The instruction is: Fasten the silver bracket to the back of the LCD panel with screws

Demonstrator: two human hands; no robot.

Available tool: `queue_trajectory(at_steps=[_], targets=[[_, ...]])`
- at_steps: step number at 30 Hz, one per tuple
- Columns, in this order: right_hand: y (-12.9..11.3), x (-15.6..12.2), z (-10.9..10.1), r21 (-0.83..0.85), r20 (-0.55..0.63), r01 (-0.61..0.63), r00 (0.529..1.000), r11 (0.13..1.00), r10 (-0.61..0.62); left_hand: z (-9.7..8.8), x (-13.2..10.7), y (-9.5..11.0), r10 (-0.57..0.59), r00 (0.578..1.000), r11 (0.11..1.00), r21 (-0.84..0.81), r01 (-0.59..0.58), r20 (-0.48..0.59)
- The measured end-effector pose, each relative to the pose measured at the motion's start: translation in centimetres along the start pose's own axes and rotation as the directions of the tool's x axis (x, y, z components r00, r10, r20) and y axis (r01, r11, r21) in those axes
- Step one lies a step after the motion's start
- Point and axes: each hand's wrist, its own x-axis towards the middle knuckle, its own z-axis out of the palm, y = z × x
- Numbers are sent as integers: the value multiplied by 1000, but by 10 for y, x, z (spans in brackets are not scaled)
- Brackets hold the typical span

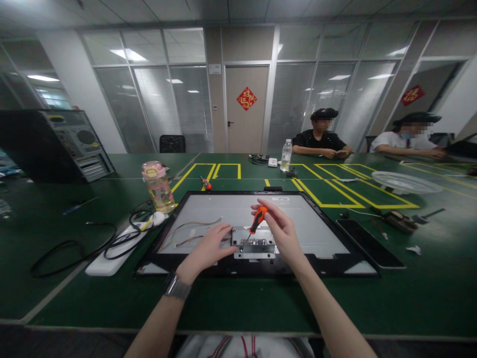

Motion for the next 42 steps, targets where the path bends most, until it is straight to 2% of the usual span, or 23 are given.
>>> queue_trajectory(at_steps=[5,9,13,18,24,31,37,42], targets=[[2,0,1,35,15,-9,1000,999,8,1,1,-2,-4,1000,1000,-1,4,12],[4,1,0,-48,-60,37,997,998,-40,1,2,-2,6,1000,1000,5,-6,3],[2,0,0,-129,-57,63,996,990,-71,1,1,-1,12,1000,1000,5,-12,-3],[3,-1,0,-53,-8,34,999,998,-34,2,1,-3,4,1000,1000,5,-4,10],[6,1,1,-127,-72,70,994,989,-79,3,1,-3,-3,1000,1000,5,3,7],[3,-1,0,-88,-20,36,999,995,-38,3,2,-4,6,1000,1000,-4,-6,2],[3,1,-1,-161,-93,85,991,983,-101,4,2,-5,12,1000,1000,-3,-12,-14],[2,0,-1,-119,-41,62,997,991,-67,6,3,-8,35,999,999,-11,-35,-28]])
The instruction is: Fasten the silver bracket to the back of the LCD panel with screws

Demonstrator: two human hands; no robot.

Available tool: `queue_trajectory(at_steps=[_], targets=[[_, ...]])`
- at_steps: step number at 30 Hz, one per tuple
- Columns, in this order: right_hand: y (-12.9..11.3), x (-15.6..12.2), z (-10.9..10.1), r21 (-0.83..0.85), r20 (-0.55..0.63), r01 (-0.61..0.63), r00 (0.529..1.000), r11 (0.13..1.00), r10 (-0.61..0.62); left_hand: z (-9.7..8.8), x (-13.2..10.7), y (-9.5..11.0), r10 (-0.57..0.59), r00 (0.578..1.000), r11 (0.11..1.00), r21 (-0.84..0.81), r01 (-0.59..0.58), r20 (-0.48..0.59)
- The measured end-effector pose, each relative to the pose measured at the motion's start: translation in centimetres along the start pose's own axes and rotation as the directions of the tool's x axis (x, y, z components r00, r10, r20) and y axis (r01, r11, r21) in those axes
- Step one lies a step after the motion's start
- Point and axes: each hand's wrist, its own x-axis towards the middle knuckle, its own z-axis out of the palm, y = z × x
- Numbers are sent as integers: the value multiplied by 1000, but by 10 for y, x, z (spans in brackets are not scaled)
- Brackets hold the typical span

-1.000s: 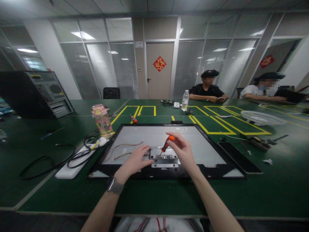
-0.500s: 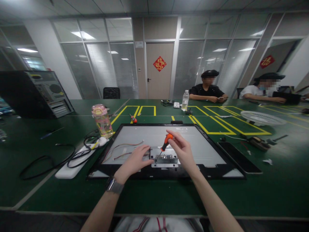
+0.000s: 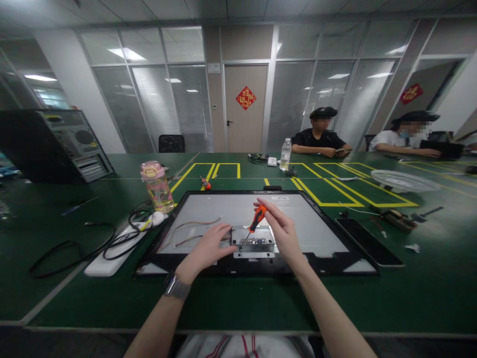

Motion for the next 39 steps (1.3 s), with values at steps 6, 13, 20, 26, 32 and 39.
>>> queue_trajectory(at_steps=[6,13,20,26,32,39], targets=[[2,0,0,26,-26,-10,1000,1000,10,-2,-1,2,-21,1000,1000,10,21,12],[1,0,0,34,3,-39,999,999,39,-4,-2,5,-16,1000,1000,1,16,11],[3,0,0,-12,-22,-14,1000,1000,13,-3,-1,4,-25,999,1000,13,25,22],[2,-1,0,3,24,-26,999,1000,26,-4,-1,5,-13,1000,1000,9,13,18],[2,0,2,-22,-23,-11,1000,1000,10,-3,0,3,-22,999,1000,9,22,29],[0,-1,2,8,16,-29,999,1000,29,-5,-1,7,-26,999,1000,-2,26,28]])
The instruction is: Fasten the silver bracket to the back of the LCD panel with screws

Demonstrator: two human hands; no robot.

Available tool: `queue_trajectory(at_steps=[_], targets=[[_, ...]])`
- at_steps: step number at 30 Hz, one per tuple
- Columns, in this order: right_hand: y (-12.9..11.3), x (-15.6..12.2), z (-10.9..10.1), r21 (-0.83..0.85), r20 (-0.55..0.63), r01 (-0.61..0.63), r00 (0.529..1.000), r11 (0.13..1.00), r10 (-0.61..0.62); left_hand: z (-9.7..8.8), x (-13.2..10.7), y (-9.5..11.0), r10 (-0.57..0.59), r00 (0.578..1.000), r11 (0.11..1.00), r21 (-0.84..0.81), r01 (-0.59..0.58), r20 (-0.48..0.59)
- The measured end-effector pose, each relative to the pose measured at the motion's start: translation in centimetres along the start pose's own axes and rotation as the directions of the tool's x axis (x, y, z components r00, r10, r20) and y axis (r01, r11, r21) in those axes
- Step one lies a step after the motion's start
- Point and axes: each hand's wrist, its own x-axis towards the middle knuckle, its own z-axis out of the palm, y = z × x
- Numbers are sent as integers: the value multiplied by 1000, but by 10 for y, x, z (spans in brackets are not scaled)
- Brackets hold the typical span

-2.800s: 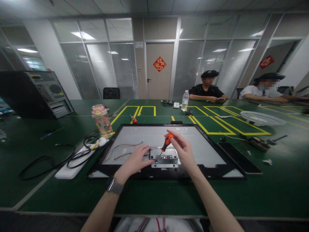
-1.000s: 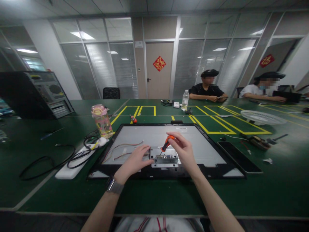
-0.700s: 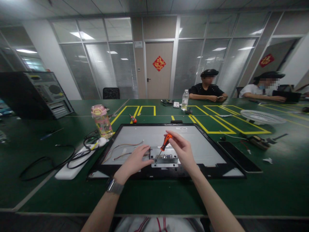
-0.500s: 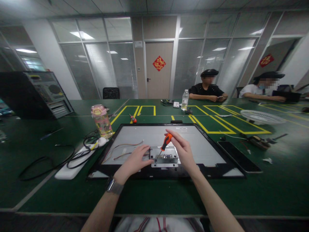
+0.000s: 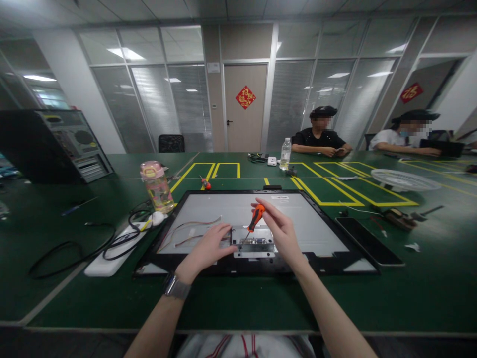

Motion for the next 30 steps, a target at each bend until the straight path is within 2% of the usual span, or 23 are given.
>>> queue_trajectory(at_steps=[8,14,21,27,30], targets=[[0,0,0,-36,-29,16,999,999,-17,1,0,-2,11,1000,1000,-5,-11,-16],[-1,0,2,68,7,-20,1000,997,20,3,0,-6,16,1000,1000,-12,-16,-19],[0,1,0,-20,-46,51,998,998,-52,2,0,-3,8,1000,1000,-6,-8,-16],[-1,0,0,62,-5,-13,1000,998,14,2,0,-3,9,1000,1000,-7,-9,-12],[0,1,1,53,-39,15,999,998,-13,2,0,-3,-4,1000,1000,2,4,-2]])
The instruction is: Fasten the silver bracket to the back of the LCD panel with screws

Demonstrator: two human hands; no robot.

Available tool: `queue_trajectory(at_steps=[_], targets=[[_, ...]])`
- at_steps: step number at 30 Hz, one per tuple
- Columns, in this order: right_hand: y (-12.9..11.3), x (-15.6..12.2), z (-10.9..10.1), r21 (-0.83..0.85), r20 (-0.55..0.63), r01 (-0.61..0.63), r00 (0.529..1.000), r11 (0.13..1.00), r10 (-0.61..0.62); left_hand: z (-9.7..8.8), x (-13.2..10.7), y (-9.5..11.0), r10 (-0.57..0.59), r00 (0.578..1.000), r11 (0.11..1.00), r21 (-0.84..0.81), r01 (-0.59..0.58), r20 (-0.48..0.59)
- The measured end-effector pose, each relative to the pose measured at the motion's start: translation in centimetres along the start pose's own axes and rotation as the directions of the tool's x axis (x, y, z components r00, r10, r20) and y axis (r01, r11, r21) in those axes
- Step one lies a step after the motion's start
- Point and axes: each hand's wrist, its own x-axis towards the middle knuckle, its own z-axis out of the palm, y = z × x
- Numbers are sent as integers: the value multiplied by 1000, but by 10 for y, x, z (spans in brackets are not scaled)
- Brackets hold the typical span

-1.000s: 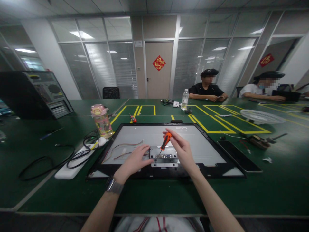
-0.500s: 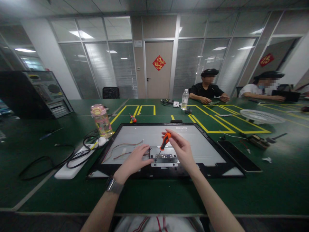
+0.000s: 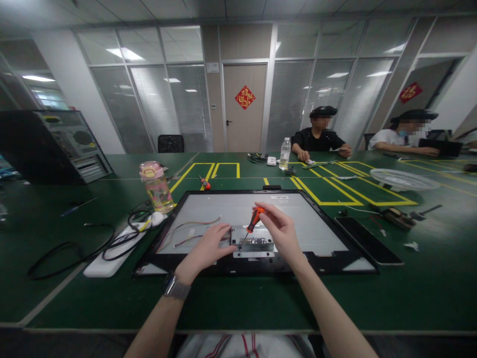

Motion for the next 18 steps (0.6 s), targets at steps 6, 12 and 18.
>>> queue_trajectory(at_steps=[6,12,18], targets=[[4,2,-1,35,-29,13,1000,999,-12,0,0,1,-2,1000,1000,9,2,1],[1,1,-2,1,0,-19,1000,1000,19,0,1,0,7,1000,1000,4,-7,-2],[0,0,-1,42,46,-34,998,999,32,2,1,-3,19,1000,1000,23,-19,-9]])
